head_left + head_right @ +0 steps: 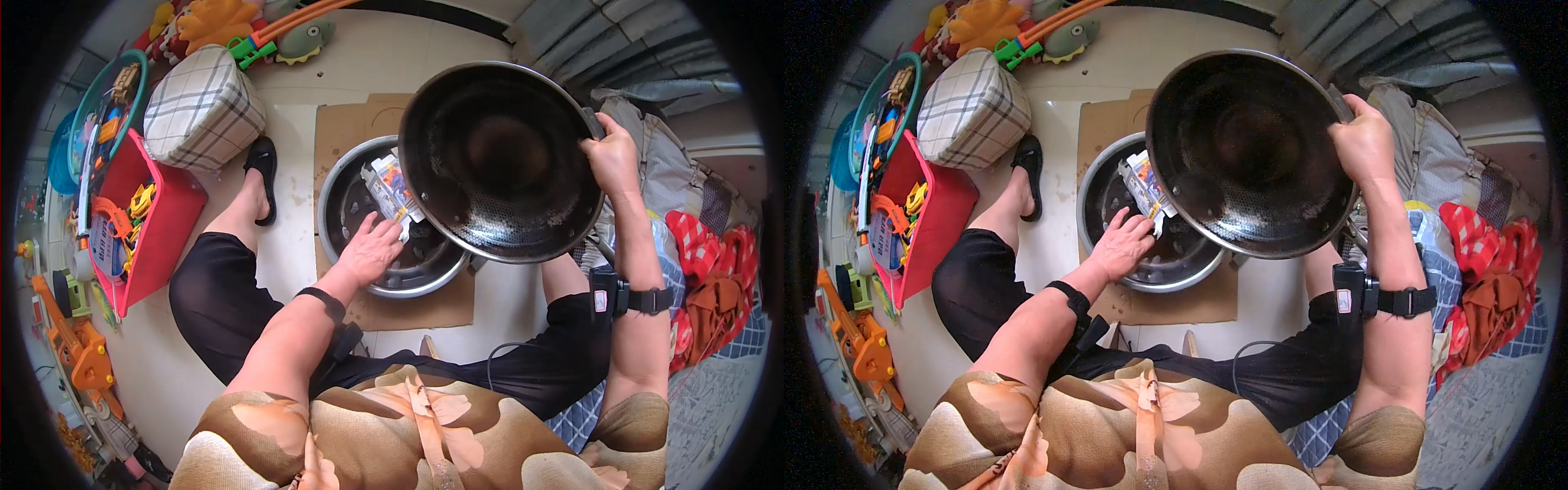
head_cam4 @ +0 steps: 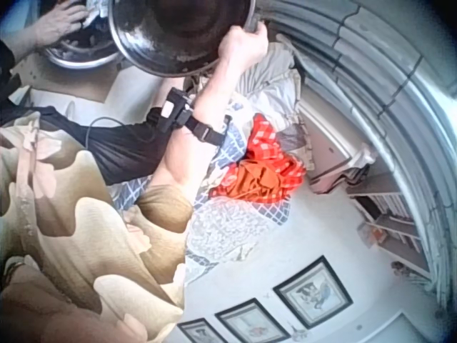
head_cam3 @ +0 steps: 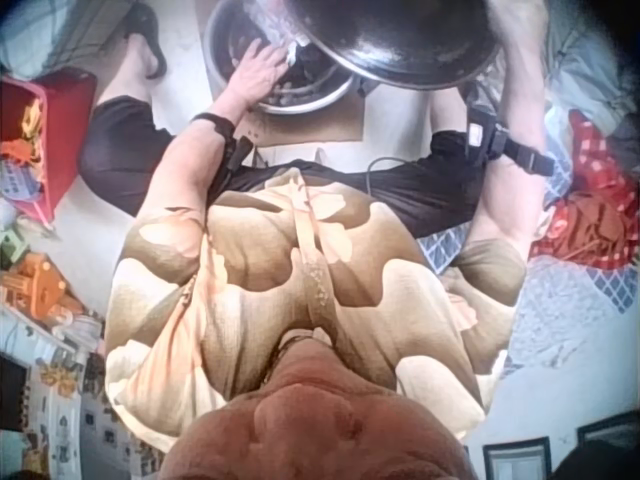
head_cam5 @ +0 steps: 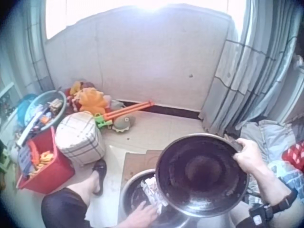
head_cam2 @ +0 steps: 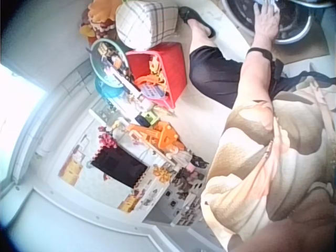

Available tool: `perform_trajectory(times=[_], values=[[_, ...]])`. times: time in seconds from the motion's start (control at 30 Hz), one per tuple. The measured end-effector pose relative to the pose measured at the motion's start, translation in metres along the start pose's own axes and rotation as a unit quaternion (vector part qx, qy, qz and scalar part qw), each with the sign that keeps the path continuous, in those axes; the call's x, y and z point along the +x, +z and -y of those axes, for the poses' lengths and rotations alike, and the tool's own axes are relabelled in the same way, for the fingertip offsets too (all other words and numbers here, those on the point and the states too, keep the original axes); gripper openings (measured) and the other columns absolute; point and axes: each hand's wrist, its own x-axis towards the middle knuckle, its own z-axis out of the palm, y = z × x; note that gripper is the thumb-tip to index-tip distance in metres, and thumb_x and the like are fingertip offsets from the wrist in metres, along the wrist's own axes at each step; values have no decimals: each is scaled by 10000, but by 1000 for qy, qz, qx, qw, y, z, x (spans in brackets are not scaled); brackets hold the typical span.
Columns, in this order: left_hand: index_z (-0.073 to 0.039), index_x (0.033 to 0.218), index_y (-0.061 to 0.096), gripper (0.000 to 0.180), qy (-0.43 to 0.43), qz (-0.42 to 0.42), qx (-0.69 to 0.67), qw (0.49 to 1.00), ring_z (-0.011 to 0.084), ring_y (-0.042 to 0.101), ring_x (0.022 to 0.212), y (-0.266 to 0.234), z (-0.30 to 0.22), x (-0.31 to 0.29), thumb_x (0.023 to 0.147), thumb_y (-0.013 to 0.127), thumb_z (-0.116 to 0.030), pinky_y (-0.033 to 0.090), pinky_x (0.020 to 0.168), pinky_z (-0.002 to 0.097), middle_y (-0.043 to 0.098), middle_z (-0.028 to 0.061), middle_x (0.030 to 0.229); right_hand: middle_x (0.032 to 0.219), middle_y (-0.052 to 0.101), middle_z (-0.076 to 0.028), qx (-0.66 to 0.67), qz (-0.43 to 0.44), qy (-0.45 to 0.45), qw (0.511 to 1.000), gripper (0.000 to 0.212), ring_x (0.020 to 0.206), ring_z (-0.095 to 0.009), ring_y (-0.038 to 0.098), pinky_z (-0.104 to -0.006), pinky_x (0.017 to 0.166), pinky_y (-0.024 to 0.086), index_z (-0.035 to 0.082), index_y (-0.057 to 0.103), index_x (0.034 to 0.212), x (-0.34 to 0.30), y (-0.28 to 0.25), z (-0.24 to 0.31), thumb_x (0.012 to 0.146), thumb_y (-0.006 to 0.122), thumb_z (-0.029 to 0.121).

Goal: Cleaning the interior and exterior of a large metal pot or wok using a scrubber and water.

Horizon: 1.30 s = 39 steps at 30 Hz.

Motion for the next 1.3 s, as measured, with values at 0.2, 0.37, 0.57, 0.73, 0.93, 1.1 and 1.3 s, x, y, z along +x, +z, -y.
perform_trajectory(times=[0.2,0.37,0.57,0.73,0.93,1.1,1.3], values=[[-68,1246,522,498,-351,-179,-216,893,357,529,1149,15,1,16,828,674,-293,390,1062,406,561,158,1201,913,708,-204,-19,-8,0,1000,445,859,-304,698,-350,800,512,9,653,1152,-4,-9,-2,718,635,109],[-48,1535,138,1046,-528,-112,-439,718,369,339,1393,58,16,40,813,658,-600,335,1108,425,342,288,1481,851,709,-198,-3,-4,14,1000,476,793,-267,698,-343,782,514,-4,641,1176,-4,-21,-14,713,646,107],[19,1522,-20,1237,-550,-96,-655,509,367,336,1392,32,-9,78,753,709,-619,300,1128,406,275,279,1518,811,714,-158,20,-33,34,999,526,768,-203,687,-314,762,511,-50,604,1221,-3,-19,-52,720,658,100],[41,1515,-12,1260,-575,-104,-671,456,341,341,1392,50,-4,95,726,775,-547,326,1110,405,285,263,1518,857,717,-169,57,-30,42,997,539,799,-204,691,-309,789,507,-58,595,1230,-4,-17,-55,723,671,111],[-87,1380,397,773,-537,-75,-673,503,280,578,1004,67,1,97,820,712,-517,475,706,510,587,124,1185,867,714,-176,29,-9,51,998,530,807,-207,692,-312,785,506,-31,609,1226,-3,-15,-60,722,673,121],[-89,1276,486,571,-506,-127,-661,540,147,528,820,54,-9,85,876,673,-453,471,692,409,599,41,984,808,704,-161,37,-27,43,998,536,781,-204,685,-325,768,505,-18,611,1230,-3,-13,-66,719,679,126],[-127,1365,376,631,-511,-107,-691,500,132,514,808,52,-18,74,888,681,-407,475,699,396,585,25,1040,740,684,-143,30,-38,48,998,543,724,-202,670,-320,744,505,-9,610,1238,-8,-12,-69,718,683,126]])
